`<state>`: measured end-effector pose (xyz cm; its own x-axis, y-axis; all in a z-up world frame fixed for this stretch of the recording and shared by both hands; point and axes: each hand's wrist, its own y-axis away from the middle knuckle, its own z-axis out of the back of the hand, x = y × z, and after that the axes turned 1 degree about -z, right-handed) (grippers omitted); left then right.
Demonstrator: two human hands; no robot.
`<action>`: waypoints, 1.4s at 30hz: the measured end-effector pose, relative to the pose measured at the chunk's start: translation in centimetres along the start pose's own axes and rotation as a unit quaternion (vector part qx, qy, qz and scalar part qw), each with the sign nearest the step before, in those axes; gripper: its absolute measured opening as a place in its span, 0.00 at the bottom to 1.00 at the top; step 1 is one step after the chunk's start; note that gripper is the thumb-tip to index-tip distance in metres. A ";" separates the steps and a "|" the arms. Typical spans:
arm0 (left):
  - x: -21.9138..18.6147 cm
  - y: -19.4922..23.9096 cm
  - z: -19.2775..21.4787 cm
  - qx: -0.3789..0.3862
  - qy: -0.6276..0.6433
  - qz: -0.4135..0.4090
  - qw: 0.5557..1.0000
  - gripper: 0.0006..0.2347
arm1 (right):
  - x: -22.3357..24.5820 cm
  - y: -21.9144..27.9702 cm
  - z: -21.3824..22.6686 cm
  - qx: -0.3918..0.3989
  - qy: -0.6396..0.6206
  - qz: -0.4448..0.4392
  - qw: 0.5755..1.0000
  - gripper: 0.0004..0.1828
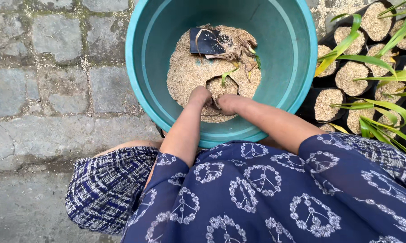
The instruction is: The person mixes dried organic matter and small plant cuttings with a light-colored granular substrate inside a large teal tub, and kemudian prepares small black nursery pots by filling them with the mixture.
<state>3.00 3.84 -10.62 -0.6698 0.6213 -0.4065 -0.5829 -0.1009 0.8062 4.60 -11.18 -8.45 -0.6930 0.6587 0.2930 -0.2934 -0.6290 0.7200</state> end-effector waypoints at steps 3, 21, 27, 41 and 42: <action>0.7 -1.4 -0.5 -0.027 -0.032 -0.008 0.999 0.11 | 0.5 0.4 0.3 -0.046 0.030 0.012 0.998 0.27; 0.8 3.0 2.5 -0.112 -0.152 -0.048 0.981 0.17 | -5.7 -1.3 1.5 -0.167 -0.067 -0.194 0.964 0.21; 0.6 4.2 2.6 -0.182 -0.168 -0.087 0.965 0.16 | -0.9 5.5 4.0 -0.206 -0.150 -0.232 0.939 0.17; -0.9 7.9 3.2 -0.131 -0.160 -0.070 0.976 0.22 | -4.3 2.9 3.9 -0.211 -0.172 -0.224 0.936 0.22; -0.8 6.9 3.0 -0.131 -0.159 -0.068 0.976 0.22 | -4.8 2.3 3.7 -0.209 -0.172 -0.222 0.937 0.22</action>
<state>0.94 4.98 -3.41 -0.4247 0.8488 -0.3148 -0.7824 -0.1692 0.5993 9.71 -14.29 -5.85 -0.2093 0.9428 0.2594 -0.7848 -0.3203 0.5306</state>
